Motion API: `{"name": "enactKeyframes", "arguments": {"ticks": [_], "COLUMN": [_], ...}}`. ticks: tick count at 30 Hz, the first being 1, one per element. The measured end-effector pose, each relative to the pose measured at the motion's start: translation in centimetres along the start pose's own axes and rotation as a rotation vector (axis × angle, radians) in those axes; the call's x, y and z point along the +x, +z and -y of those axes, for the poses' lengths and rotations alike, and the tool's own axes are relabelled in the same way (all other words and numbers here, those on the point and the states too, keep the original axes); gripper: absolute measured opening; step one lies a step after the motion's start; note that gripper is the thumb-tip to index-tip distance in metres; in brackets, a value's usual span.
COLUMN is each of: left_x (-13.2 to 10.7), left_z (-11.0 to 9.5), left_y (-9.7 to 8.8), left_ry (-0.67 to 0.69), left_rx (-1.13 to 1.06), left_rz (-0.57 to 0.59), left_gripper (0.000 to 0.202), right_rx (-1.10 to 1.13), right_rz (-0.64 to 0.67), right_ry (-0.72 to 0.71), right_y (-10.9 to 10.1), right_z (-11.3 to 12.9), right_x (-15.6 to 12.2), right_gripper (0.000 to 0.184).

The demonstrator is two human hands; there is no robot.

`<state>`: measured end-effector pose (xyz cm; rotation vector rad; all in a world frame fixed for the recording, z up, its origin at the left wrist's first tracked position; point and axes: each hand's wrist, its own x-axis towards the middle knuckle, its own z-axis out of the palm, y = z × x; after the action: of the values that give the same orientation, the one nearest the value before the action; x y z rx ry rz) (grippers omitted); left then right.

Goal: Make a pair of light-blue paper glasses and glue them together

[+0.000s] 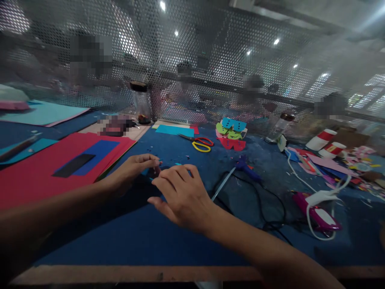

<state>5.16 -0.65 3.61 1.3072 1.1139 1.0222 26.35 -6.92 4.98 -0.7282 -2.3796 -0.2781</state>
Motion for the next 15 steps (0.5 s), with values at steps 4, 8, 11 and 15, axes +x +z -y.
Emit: {"name": "enactKeyframes", "arguments": {"ticks": [4, 8, 11, 15], "left_x": [0.1, 0.2, 0.3, 0.4], "left_z": [0.6, 1.1, 1.1, 0.9], "left_y": [-0.1, -0.4, -0.6, -0.9], "left_ry": [-0.035, -0.132, -0.164, -0.170], "left_rx": [-0.069, -0.131, -0.175, -0.245], "left_rz": [0.034, 0.058, 0.074, 0.079], "left_gripper": [0.022, 0.021, 0.019, 0.018], "right_rx": [-0.061, -0.049, -0.053, -0.052], "right_rz": [0.010, 0.023, 0.021, 0.012], "right_ry": [0.043, 0.058, 0.061, 0.065], "right_y": [1.2, 1.4, 1.3, 1.3], "right_z": [-1.0, -2.0, -2.3, -2.4], "right_x": [-0.6, -1.0, -1.2, -1.2], "right_gripper": [0.015, 0.012, 0.014, 0.013]}}
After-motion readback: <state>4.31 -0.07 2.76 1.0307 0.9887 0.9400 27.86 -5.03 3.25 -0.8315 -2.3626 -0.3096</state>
